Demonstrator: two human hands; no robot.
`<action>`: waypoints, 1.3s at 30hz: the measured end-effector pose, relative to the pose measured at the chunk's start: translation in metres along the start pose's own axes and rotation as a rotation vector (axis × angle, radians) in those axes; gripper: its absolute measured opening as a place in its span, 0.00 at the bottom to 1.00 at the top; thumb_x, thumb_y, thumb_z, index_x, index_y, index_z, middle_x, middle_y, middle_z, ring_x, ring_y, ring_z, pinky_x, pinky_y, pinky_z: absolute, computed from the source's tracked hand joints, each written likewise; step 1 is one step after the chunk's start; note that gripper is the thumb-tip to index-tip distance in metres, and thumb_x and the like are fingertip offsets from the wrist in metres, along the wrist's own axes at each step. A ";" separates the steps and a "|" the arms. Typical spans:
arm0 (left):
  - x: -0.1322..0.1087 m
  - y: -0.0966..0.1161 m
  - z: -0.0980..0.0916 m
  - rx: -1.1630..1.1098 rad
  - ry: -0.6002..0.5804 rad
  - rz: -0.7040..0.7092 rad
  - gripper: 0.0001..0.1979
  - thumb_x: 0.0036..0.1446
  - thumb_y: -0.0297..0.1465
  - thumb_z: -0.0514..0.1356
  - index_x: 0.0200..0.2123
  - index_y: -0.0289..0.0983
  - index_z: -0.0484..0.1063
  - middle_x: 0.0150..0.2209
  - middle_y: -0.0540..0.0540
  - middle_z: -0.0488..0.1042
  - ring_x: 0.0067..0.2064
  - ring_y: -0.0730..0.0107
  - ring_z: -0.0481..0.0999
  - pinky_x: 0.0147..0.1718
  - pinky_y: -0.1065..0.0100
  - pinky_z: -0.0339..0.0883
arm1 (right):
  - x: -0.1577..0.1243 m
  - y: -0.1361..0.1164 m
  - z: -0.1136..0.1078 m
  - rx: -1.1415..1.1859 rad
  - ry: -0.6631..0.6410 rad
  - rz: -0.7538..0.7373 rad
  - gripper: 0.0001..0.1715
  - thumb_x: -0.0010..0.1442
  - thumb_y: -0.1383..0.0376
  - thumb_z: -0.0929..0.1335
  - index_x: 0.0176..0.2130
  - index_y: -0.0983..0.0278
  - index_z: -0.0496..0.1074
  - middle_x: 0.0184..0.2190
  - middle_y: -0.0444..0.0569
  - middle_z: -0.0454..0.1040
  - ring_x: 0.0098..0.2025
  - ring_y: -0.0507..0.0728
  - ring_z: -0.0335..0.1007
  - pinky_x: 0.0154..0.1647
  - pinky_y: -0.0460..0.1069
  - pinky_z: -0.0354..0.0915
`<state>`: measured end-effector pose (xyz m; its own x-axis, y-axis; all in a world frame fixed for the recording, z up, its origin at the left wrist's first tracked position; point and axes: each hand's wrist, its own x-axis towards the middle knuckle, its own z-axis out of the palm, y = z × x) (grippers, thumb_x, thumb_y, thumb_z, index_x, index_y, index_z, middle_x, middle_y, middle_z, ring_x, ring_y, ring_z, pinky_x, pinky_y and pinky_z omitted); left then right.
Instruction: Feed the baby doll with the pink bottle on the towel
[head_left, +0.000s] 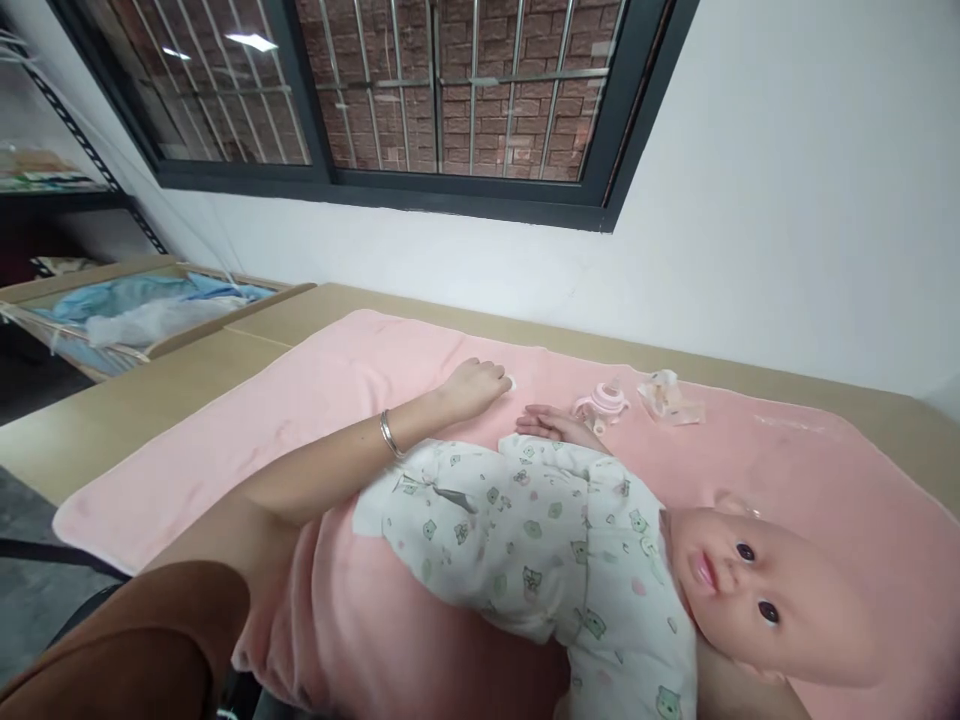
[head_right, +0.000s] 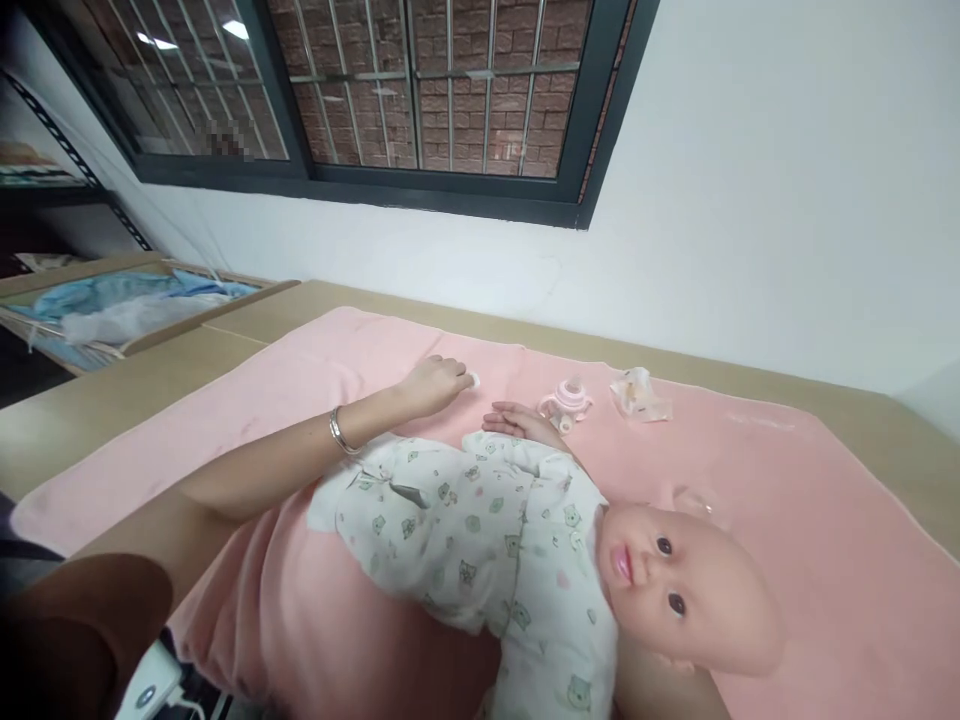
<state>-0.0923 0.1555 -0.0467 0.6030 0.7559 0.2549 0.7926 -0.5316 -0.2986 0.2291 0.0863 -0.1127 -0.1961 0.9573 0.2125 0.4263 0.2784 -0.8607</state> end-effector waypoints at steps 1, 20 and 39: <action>-0.003 -0.002 0.004 0.001 -0.027 0.006 0.16 0.68 0.37 0.61 0.54 0.34 0.71 0.51 0.41 0.74 0.47 0.61 0.77 0.46 0.56 0.76 | -0.001 -0.003 0.002 -0.010 -0.021 -0.015 0.32 0.34 0.39 0.73 0.37 0.51 0.77 0.33 0.49 0.76 0.54 0.57 0.75 0.43 0.51 0.76; -0.011 -0.017 0.048 0.070 -0.253 0.144 0.15 0.68 0.37 0.61 0.53 0.34 0.72 0.51 0.41 0.74 0.48 0.61 0.77 0.48 0.54 0.75 | 0.000 0.080 -0.057 -0.103 -0.161 -0.374 0.68 0.10 0.21 0.48 0.35 0.53 0.79 0.37 0.55 0.78 0.65 0.51 0.64 0.65 0.49 0.58; -0.045 0.003 0.040 -0.058 -0.029 0.188 0.13 0.68 0.37 0.61 0.51 0.35 0.72 0.48 0.43 0.75 0.45 0.64 0.77 0.44 0.58 0.76 | -0.003 0.090 -0.036 0.883 0.287 1.046 0.54 0.40 0.48 0.31 0.33 0.62 0.70 0.37 0.59 0.77 0.69 0.43 0.57 0.74 0.56 0.44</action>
<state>-0.1210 0.1353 -0.0958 0.7386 0.6515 0.1732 0.6709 -0.6849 -0.2843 0.3001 0.1117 -0.1742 0.0946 0.7006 -0.7073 -0.4502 -0.6035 -0.6581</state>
